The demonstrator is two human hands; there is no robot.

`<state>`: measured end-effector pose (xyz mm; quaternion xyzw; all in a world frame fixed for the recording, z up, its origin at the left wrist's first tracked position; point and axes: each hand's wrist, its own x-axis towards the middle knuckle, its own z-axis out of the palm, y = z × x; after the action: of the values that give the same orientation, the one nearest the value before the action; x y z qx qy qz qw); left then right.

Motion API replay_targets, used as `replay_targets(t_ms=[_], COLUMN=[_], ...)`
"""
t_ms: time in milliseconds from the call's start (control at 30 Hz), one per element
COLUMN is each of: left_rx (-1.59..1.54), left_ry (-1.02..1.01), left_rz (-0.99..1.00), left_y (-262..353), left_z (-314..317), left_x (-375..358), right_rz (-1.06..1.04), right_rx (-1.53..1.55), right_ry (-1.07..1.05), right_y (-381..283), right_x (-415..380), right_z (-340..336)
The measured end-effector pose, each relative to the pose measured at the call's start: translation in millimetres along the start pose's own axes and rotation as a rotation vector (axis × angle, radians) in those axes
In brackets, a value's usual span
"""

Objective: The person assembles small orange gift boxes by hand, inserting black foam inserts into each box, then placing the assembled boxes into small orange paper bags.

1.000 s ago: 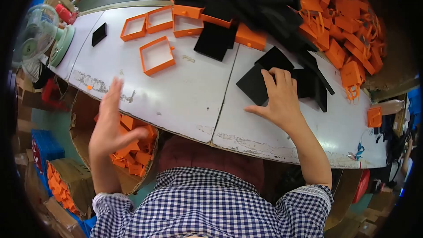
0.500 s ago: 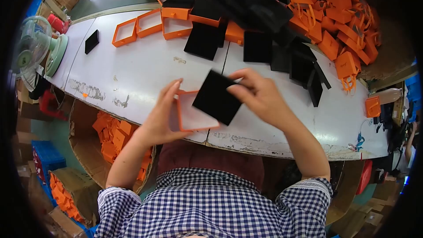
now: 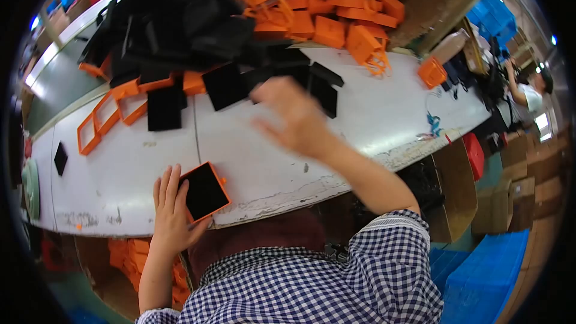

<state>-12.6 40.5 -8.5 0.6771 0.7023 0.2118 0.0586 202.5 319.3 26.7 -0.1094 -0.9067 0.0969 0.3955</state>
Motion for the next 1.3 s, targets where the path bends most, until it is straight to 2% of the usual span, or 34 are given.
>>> replay_targets(t_ms=[33, 67, 100, 167, 200, 267, 300, 367, 400, 433, 467, 500, 533, 600, 667, 733, 767, 800, 833, 900, 933, 1000, 1033, 1067, 1100, 1167, 1200, 1300], left_rx=[-0.004, 0.04, 0.086, 0.123, 0.155, 0.191, 0.2, 0.192, 0.239, 0.271, 0.276, 0.279, 0.356, 0.317, 0.318, 0.328, 0.325, 0.361, 0.363, 0.264, 0.271, 0.211, 0.169, 0.133, 0.106, 0.119, 0.11, -0.023], left_ry=[0.003, -0.08, -0.162, -0.173, -0.174, -0.155, -0.137, -0.116, -0.098, -0.083, -0.087, -0.098, -0.06, -0.087, -0.163, -0.184, -0.196, -0.171, -0.172, -0.187, -0.162, -0.149, -0.133, -0.122, -0.082, 0.092, 0.089, 0.155], left_rz=[0.026, 0.118, 0.202, 0.198, 0.198, 0.191, 0.152, 0.179, 0.186, 0.177, 0.126, 0.086, 0.088, 0.024, 0.001, -0.009, -0.004, 0.013, 0.01, -0.075, -0.083, -0.125, -0.155, -0.174, -0.19, -0.11, -0.104, -0.067], left_y=[3.7, 6.8, 9.3, 11.9, 14.6, 19.1, 20.0, 19.7, 20.4, 20.3, 22.2, 23.1, 20.5, 22.2, 21.5, 15.0, 11.2, 8.7, 7.0, 5.1, 4.5, -0.2, -2.8, -3.6, -6.6, -14.2, -20.3, -35.5], left_z=[-3.5, -6.7, -7.2, 0.7, 0.0, 1.7, 3.7, 4.7, 3.8, 1.0, -2.8, -7.4, -8.1, -21.8, -35.9, -35.9, -35.2, -36.1, -38.7, -40.9, -42.9, -42.2, -40.6, -43.3, -40.0, -34.7, -29.8, -13.8], left_x=[5.3, 9.2, 11.0, 13.6, 15.4, 14.1, 14.7, 11.1, 8.2, 6.3, 4.4, 2.7, 0.4, 0.9, 5.2, 4.0, 3.6, 3.1, 1.2, -4.1, -9.2, -21.4, -27.2, -31.1, -37.4, -43.0, -43.7, -43.9], right_rz=[0.078, 0.194, 0.273, 0.396, 0.526, 0.625, 0.645, 0.768, 0.678, 0.318, 0.578, 0.32, 0.53, 0.343, 0.418, 0.408, 0.22, 0.225, 0.034, -0.023, -0.105, -0.302, -0.442, -0.447, -0.428, 0.063, 0.246, 0.152], right_rx=[-0.082, -0.197, -0.461, -0.71, -0.724, -0.7, -0.556, -0.496, -0.488, -0.672, -0.438, -0.683, -0.556, -0.312, -0.064, 0.212, 0.273, 0.37, 0.489, 0.565, 0.426, 0.229, 0.156, 0.014, 0.024, -0.006, -0.114, -0.108], right_ry=[0.087, 0.136, 0.156, 0.093, 0.065, 0.009, 0.039, -0.079, -0.014, 0.144, 0.185, 0.213, 0.189, 0.255, -0.159, -0.692, -0.899, -1.175, -1.336, -1.629, -1.7, -1.597, -1.151, -0.878, -0.893, -0.971, -1.106, -1.056], right_y=[31.8, 69.6, 117.9, 195.5, 231.6, 282.4, 296.1, 322.9, 322.0, 372.6, 345.2, 342.2, 281.7, 213.6, 121.6, 46.4, 27.8, 3.3, -3.6, -31.0, -46.5, -63.9, -64.9, -68.5, -70.8, -71.7, -72.4, -89.6], right_x=[2.8, -1.2, -12.8, -29.9, -43.2, -58.8, -65.5, -77.7, -78.8, -97.9, -73.1, -60.4, -22.4, 22.6, 65.5, 94.4, 96.1, 101.8, 93.3, 80.3, 78.7, 73.5, 62.1, 60.9, 65.3, 72.5, 67.1, 25.7], right_z=[-28.6, -51.4, -72.4, -116.0, -131.1, -148.3, -143.5, -130.2, -123.0, -118.2, -121.9, -129.5, -133.7, -131.8, -134.9, -120.1, -103.6, -84.6, -59.4, -15.3, -2.2, 18.0, 17.4, 16.6, 6.8, -18.3, -23.2, -21.2])
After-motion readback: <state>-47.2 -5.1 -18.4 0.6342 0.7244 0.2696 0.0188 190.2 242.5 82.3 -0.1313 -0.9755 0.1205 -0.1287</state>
